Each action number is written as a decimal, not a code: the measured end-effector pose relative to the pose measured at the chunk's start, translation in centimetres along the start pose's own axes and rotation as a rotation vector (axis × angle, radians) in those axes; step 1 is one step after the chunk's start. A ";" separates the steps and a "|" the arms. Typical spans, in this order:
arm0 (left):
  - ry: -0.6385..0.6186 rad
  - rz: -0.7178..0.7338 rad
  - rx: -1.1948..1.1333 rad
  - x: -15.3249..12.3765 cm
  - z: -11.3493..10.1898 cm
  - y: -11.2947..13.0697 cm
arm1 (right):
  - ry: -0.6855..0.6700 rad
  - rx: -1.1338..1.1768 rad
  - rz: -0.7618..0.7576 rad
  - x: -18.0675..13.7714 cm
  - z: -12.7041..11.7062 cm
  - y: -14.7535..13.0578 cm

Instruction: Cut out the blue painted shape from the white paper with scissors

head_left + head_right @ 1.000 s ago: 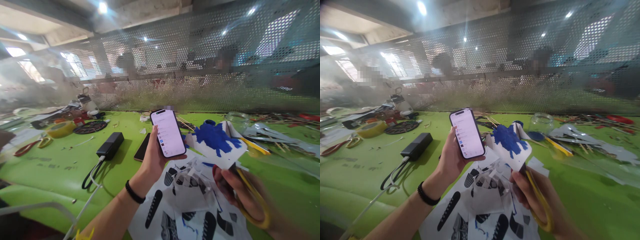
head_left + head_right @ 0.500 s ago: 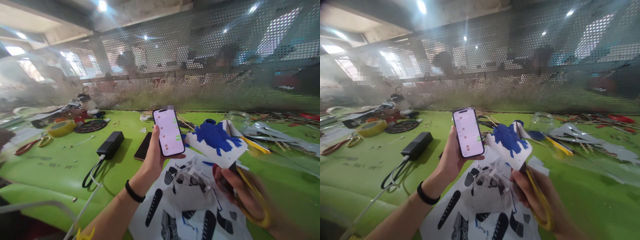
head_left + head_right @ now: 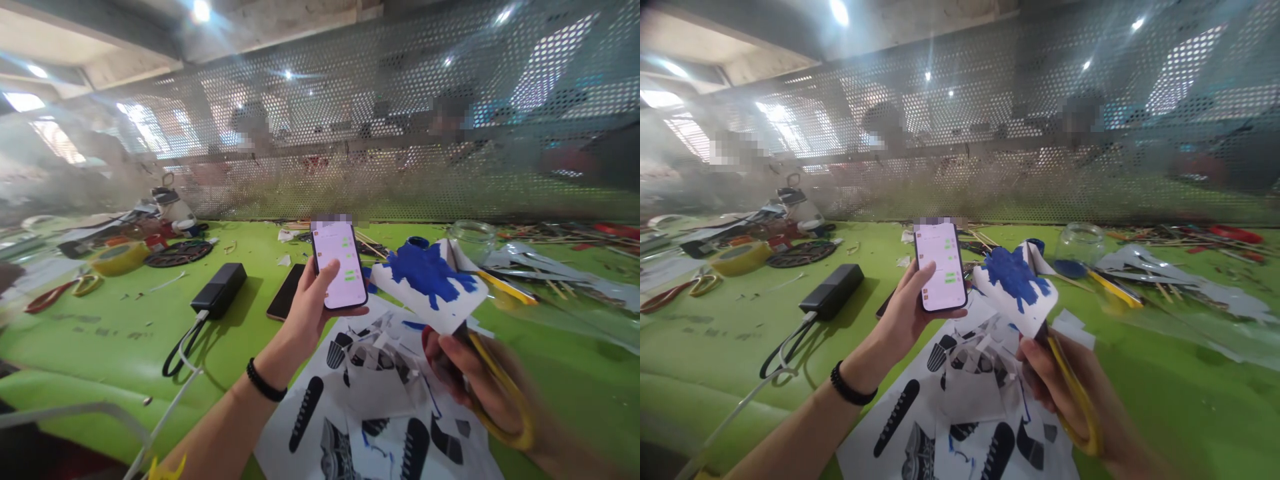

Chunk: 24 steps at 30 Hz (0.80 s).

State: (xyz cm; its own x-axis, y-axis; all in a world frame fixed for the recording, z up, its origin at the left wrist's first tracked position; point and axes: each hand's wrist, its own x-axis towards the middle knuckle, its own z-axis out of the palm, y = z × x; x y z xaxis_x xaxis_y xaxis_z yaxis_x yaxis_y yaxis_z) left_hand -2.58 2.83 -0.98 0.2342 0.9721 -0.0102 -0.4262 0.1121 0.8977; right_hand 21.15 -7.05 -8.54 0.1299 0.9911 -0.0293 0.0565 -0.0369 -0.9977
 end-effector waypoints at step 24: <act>-0.041 0.064 -0.020 -0.2 0.6 0.2 | -0.030 0.024 -0.022 0.1 -0.1 0.3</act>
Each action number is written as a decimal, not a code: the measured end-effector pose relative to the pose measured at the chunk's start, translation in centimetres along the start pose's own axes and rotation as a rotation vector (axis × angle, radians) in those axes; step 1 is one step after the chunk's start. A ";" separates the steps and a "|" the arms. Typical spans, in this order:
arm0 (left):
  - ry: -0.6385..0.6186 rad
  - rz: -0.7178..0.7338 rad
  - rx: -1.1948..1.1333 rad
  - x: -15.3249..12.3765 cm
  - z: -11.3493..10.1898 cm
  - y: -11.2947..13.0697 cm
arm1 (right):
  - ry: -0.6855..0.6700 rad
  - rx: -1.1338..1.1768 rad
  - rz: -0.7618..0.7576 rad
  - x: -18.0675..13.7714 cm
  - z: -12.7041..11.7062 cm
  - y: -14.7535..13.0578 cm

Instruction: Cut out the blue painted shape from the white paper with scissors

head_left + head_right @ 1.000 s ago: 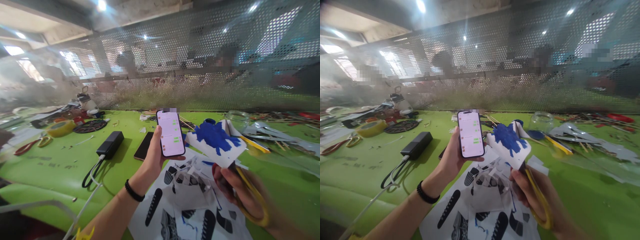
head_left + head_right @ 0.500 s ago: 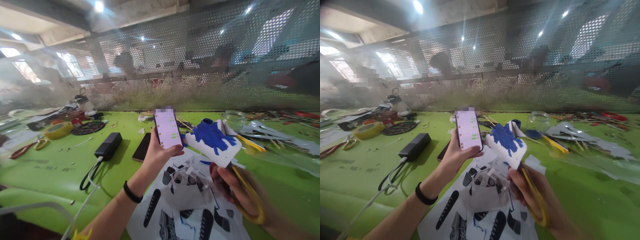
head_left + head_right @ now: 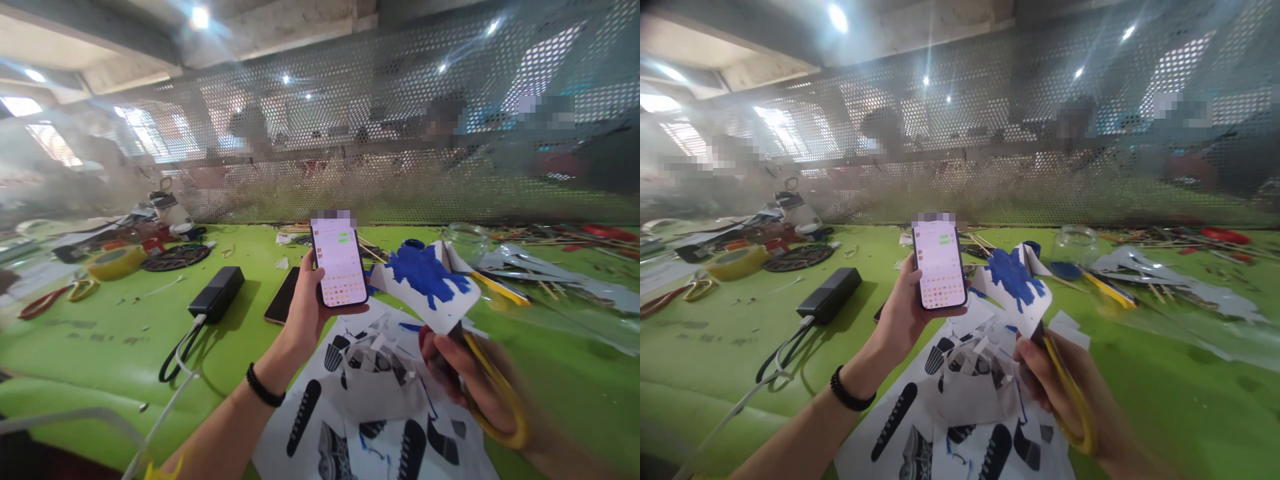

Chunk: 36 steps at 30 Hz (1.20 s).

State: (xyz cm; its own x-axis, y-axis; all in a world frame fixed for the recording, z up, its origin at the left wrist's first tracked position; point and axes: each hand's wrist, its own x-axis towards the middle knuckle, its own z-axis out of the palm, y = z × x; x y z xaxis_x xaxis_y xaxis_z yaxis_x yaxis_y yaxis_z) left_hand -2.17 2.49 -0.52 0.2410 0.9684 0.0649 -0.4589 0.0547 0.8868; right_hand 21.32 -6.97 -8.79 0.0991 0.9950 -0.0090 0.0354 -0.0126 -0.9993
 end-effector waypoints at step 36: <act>0.069 0.075 0.107 -0.3 0.6 -0.2 | 0.012 -0.011 -0.005 0.1 0.0 -0.2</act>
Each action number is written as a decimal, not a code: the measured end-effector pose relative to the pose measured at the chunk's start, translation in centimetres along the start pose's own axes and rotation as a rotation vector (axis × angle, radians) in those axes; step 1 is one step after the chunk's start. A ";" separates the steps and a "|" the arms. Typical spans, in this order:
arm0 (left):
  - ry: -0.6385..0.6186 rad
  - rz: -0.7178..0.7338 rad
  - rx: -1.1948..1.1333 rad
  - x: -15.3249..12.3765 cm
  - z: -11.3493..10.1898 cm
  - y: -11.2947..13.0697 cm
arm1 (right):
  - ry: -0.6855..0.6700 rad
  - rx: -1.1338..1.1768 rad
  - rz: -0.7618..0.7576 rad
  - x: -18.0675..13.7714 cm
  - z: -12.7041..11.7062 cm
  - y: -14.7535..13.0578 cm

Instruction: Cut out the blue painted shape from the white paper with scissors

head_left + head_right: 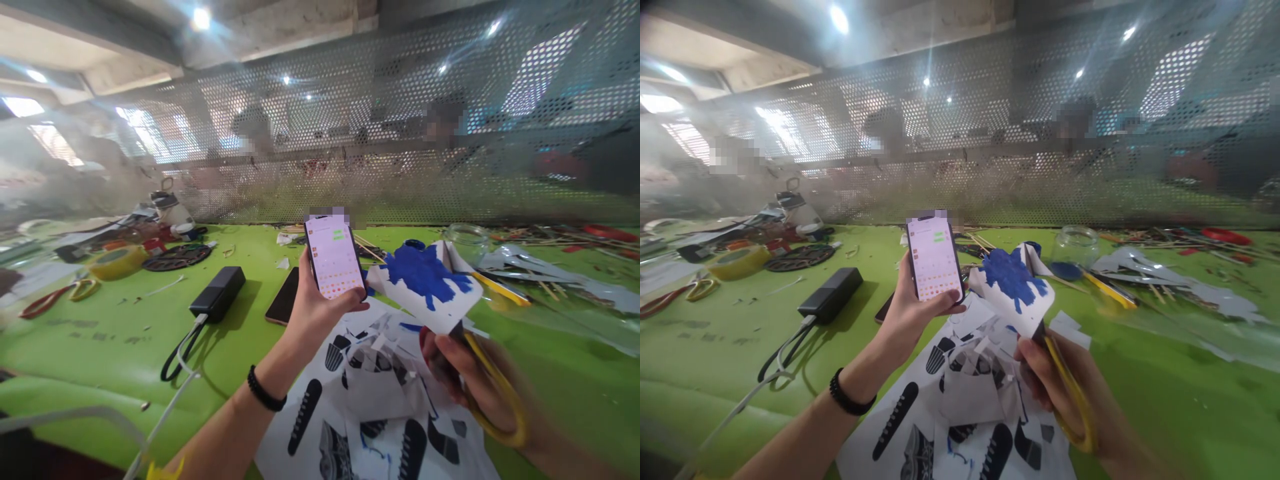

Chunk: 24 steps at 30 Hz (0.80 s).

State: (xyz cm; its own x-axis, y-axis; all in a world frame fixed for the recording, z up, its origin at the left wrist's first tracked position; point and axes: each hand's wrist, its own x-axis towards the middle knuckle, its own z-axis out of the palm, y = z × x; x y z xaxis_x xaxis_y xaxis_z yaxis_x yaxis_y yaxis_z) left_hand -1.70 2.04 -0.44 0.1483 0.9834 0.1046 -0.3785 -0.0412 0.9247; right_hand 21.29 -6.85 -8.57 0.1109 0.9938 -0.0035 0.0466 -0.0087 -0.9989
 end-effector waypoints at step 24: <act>-0.001 -0.098 0.048 1.6 -2.7 -0.3 | 0.006 0.012 -0.026 -0.2 0.5 -0.8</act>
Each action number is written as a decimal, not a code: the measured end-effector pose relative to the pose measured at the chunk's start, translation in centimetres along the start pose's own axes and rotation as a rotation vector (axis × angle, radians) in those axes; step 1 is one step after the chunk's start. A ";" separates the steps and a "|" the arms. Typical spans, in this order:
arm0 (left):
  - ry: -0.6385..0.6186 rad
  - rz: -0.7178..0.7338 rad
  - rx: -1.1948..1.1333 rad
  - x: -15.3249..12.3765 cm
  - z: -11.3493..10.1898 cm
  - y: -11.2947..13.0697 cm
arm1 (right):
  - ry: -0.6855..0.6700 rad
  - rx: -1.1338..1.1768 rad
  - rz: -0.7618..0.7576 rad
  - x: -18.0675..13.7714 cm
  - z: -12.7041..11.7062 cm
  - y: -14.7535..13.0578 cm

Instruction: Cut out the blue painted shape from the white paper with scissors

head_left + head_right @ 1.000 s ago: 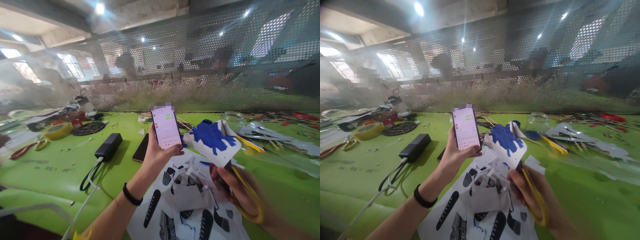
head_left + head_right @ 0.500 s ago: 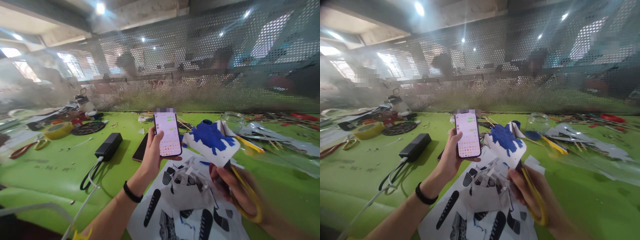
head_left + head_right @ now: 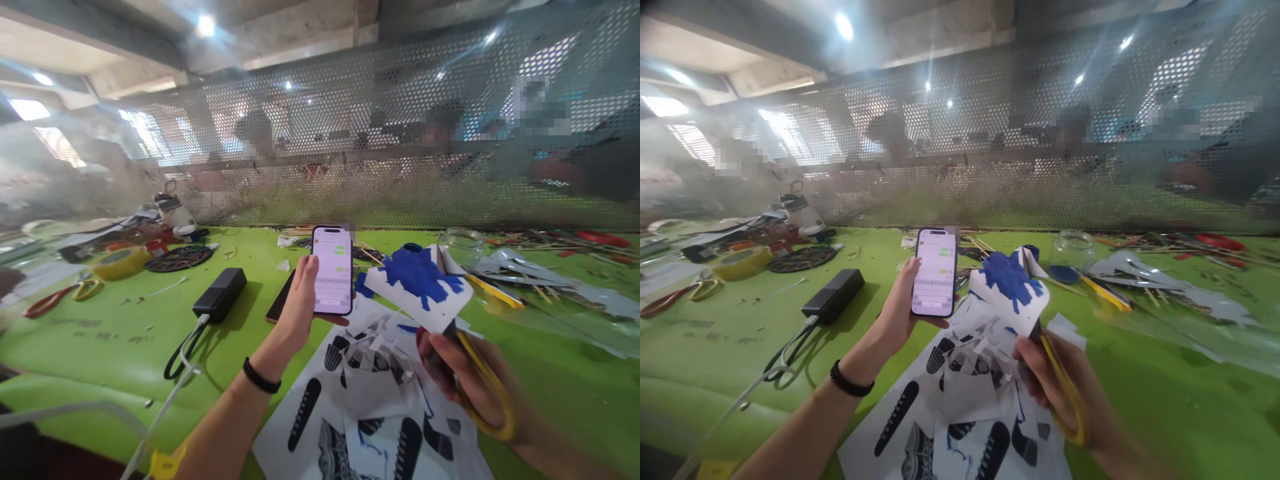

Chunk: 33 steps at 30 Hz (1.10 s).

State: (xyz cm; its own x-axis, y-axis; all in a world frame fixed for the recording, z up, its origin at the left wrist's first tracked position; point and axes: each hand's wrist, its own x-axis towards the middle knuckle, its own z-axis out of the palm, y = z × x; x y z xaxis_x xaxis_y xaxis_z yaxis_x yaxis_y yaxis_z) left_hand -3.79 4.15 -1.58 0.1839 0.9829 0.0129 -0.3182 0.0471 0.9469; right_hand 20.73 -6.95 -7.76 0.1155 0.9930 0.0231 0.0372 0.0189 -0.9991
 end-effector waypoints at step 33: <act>-0.108 -0.050 -0.221 1.3 -1.6 0.5 | 0.050 0.025 0.017 0.3 -0.3 0.7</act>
State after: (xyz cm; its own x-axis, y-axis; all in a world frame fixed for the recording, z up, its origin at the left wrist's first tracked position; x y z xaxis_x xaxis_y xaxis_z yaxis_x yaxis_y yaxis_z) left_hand -5.17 5.72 -1.61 0.2989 0.9542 0.0138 -0.4998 0.1442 0.8541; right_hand 21.08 -6.65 -8.41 0.1652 0.9862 0.0073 0.0098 0.0058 -0.9999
